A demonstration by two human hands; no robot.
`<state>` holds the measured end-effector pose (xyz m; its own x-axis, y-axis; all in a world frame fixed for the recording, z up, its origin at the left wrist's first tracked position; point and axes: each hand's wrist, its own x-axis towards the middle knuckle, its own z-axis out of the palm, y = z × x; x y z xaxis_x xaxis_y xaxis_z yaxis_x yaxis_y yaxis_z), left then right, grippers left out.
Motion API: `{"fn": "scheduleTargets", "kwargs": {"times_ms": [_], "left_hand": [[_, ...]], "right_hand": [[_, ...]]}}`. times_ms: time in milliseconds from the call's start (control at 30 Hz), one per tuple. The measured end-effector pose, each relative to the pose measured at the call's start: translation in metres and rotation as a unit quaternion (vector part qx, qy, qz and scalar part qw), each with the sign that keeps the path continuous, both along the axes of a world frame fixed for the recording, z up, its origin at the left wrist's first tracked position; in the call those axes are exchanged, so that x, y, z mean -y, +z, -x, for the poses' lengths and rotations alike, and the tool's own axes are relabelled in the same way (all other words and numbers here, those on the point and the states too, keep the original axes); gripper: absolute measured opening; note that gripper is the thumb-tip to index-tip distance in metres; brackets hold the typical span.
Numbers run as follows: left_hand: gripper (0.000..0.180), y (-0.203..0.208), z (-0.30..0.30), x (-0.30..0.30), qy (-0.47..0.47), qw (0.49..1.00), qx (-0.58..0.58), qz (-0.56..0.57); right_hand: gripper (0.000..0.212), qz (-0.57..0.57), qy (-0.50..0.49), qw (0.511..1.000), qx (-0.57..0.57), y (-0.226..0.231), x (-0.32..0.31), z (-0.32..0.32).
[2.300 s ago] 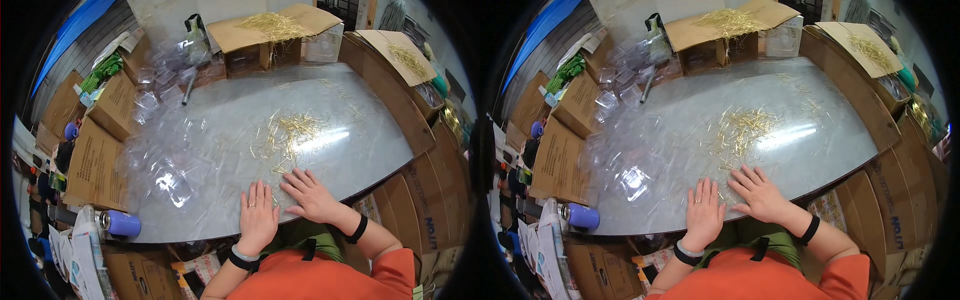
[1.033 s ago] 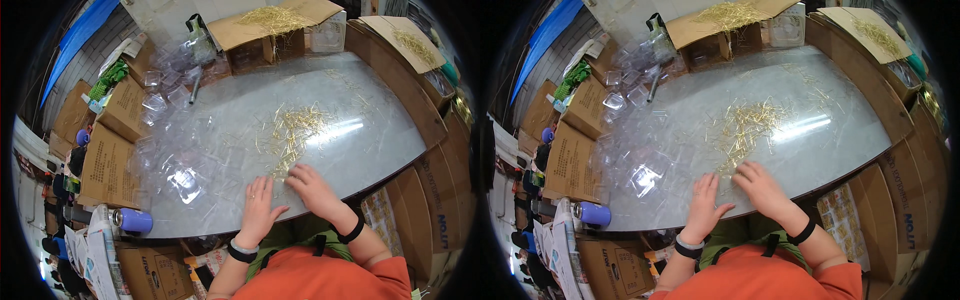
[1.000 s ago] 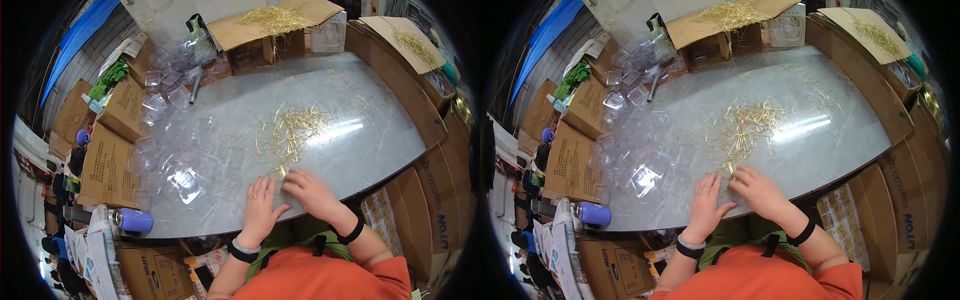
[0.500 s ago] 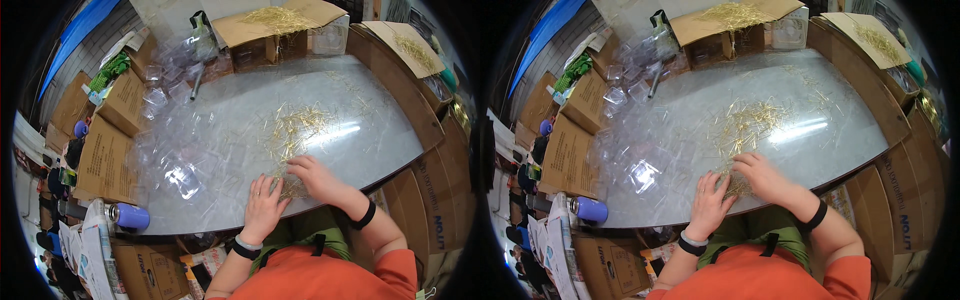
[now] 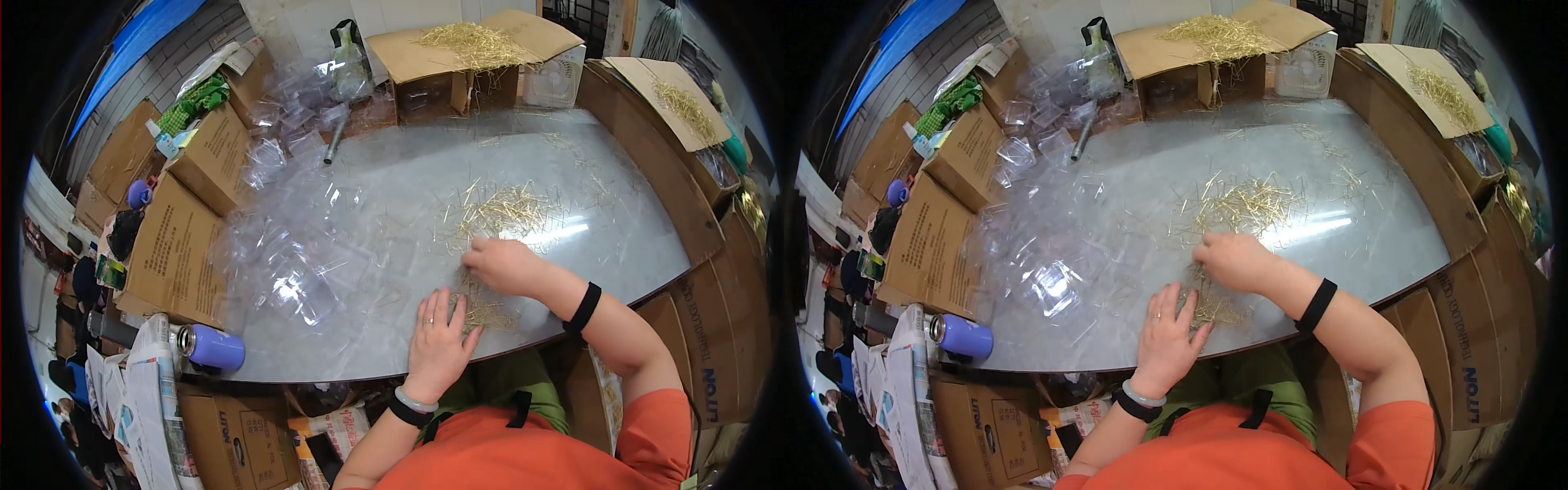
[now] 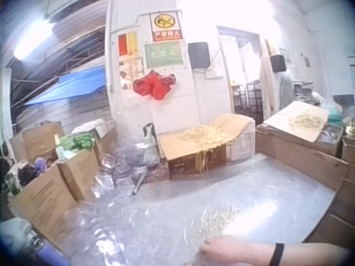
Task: The recorder is sorting small gold-colored metal pins on a production table and placing them into small clear plastic containers.
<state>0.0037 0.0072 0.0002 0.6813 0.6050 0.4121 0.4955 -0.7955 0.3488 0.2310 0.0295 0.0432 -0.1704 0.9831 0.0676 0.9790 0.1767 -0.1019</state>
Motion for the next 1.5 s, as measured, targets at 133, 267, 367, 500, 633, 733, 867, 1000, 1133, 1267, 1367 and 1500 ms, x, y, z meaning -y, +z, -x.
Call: {"fn": "scheduleTargets", "kwargs": {"times_ms": [133,267,367,500,633,733,867,1000,1133,1267,1367,1500], "left_hand": [[0.056,-0.003,0.0,-0.001,-0.001,1.0,-0.005,-0.003],[0.057,0.0,-0.001,-0.001,-0.005,1.0,-0.012,0.0],[0.065,-0.005,0.001,-0.003,-0.006,1.0,-0.013,0.019],[0.08,-0.003,0.004,-0.003,-0.014,0.999,-0.005,0.043],[0.086,0.0,0.002,-0.005,-0.029,0.998,-0.059,0.025],[0.08,0.001,0.0,-0.005,-0.029,0.996,-0.084,0.009],[0.07,0.004,-0.003,-0.004,-0.021,0.995,-0.102,0.002],[0.065,0.006,-0.003,-0.003,-0.01,0.995,-0.104,-0.008],[0.064,0.003,-0.004,-0.002,0.002,0.995,-0.095,-0.015],[0.064,0.001,-0.005,-0.001,0.006,0.995,-0.099,-0.015],[0.064,-0.001,-0.006,0.0,0.011,0.996,-0.09,-0.012],[0.064,-0.001,-0.006,0.0,0.01,0.995,-0.097,-0.02]], "right_hand": [[0.031,-0.055,0.054,0.995,-0.061,-0.006,0.004,-0.005],[0.036,-0.125,-0.002,0.989,-0.08,0.0,0.005,-0.012],[0.04,-0.099,-0.003,0.99,-0.097,0.004,0.023,-0.013],[0.054,-0.036,0.013,0.995,-0.089,0.008,0.078,0.001],[0.043,-0.011,0.095,0.991,-0.092,0.002,0.079,0.003],[0.038,0.008,0.147,0.983,-0.112,-0.011,0.059,0.0],[0.038,-0.103,0.121,0.987,-0.031,0.002,0.021,-0.015],[0.017,0.011,0.12,0.993,-0.012,-0.004,0.016,-0.011],[0.013,0.049,0.08,0.994,-0.063,0.008,0.022,-0.02],[0.016,0.118,0.074,0.987,-0.082,0.018,0.023,-0.028],[0.018,0.11,0.076,0.989,-0.062,0.016,0.02,-0.029],[0.019,0.012,-0.053,0.998,0.034,-0.001,0.012,-0.009]]}}
